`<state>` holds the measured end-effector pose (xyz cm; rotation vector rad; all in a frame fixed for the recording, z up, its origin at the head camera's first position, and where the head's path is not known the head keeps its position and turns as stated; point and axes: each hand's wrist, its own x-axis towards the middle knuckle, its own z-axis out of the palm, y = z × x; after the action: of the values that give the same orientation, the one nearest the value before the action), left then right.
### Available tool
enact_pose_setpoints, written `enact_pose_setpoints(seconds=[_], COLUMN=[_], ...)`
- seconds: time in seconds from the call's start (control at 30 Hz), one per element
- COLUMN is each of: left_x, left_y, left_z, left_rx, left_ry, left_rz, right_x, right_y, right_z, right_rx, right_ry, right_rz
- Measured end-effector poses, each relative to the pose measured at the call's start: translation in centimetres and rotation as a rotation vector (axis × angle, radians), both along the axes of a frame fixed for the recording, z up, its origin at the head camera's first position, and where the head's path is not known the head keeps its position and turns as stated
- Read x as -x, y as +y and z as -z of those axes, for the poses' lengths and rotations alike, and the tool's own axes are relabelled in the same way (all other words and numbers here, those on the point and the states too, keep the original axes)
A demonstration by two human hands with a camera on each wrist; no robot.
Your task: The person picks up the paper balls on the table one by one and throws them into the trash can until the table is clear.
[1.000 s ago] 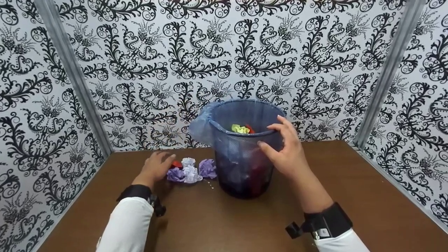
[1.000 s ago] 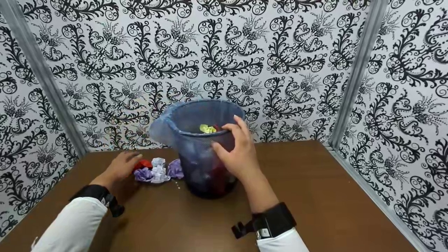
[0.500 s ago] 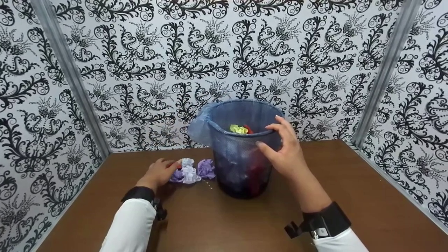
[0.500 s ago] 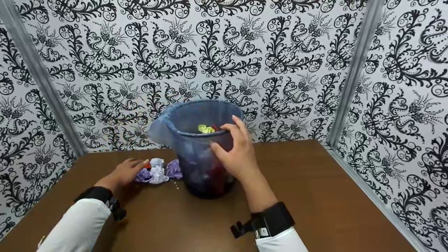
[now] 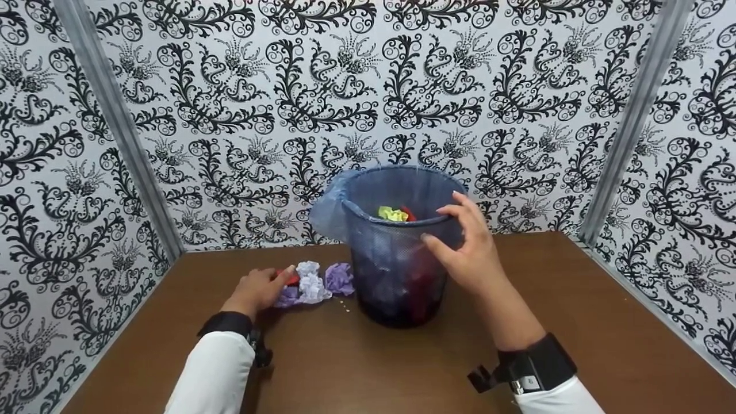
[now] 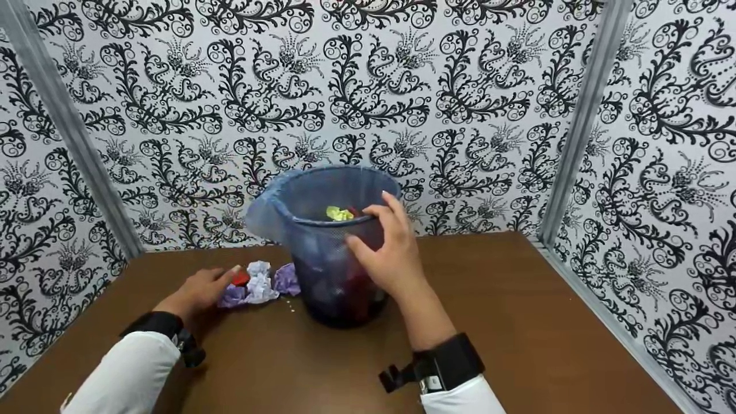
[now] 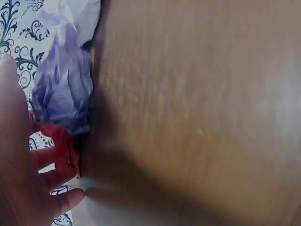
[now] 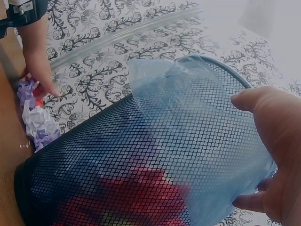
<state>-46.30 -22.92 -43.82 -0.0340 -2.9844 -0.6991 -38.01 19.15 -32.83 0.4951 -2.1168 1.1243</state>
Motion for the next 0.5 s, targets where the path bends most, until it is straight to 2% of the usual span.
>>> enact_pose_setpoints(seconds=[0.17,0.27,0.5], left_x=[0.0,-0.1,-0.3], left_y=[-0.4,-0.7,-1.3], left_z=[0.1,0.1,-0.1], left_rx=[-0.005,-0.015,-0.091], left_ry=[0.011,0.046,0.225], left_rz=[-0.008,-0.003,-0.010], right_x=[-0.1,-0.1,0.0], right_y=[0.0,0.1,0.1], right_z=[0.0,-0.1,0.1], right_rx=[0.004,0.003,-0.008], right_ry=[0.018,0.007,-0.008], right_rz=[0.005,0.008,0.005])
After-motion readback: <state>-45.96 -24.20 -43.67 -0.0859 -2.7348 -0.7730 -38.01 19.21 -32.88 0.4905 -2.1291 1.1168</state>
